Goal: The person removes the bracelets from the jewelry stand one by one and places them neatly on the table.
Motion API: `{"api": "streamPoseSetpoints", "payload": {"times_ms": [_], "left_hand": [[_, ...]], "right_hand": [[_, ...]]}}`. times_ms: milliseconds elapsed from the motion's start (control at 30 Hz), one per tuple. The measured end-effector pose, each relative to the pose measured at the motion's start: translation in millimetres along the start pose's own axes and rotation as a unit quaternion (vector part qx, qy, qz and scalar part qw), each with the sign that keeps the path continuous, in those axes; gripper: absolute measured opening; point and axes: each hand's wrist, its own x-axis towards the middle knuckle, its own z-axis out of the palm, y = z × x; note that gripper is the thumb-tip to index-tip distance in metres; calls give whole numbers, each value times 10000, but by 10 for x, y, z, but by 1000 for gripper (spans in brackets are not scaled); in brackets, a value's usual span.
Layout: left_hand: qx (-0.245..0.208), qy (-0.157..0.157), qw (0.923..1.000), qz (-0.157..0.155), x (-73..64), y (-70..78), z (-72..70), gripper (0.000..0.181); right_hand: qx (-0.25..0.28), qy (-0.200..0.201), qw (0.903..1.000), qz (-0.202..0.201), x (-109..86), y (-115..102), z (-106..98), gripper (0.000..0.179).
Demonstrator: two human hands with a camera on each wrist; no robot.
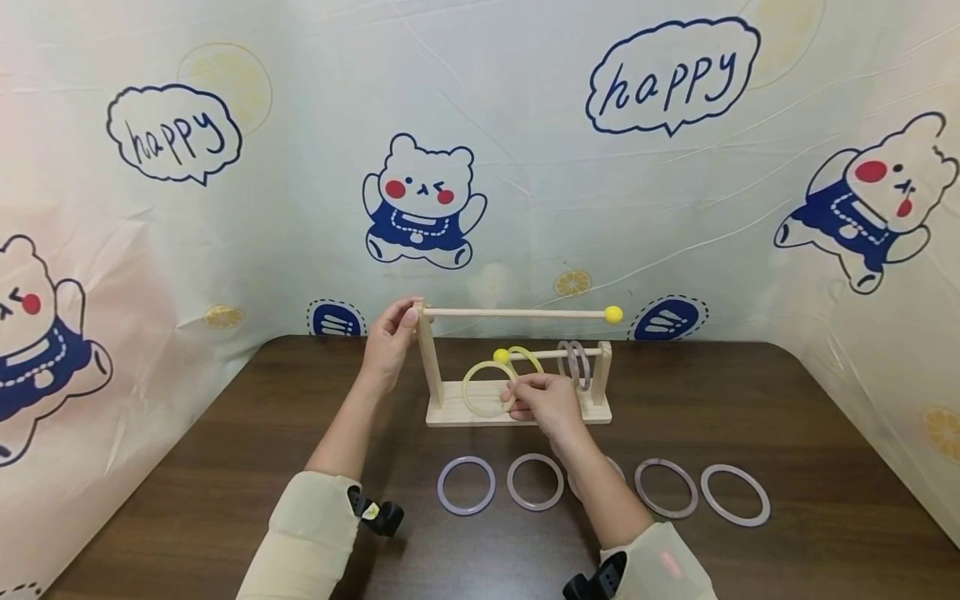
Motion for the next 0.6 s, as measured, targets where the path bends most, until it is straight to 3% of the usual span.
{"api": "streamPoseSetpoints", "payload": {"times_ms": [600], "left_hand": [[45, 0, 10000, 41, -6, 7, 5, 30]], "right_hand": [[122, -589, 9981, 130, -84, 4, -3, 15]]}}
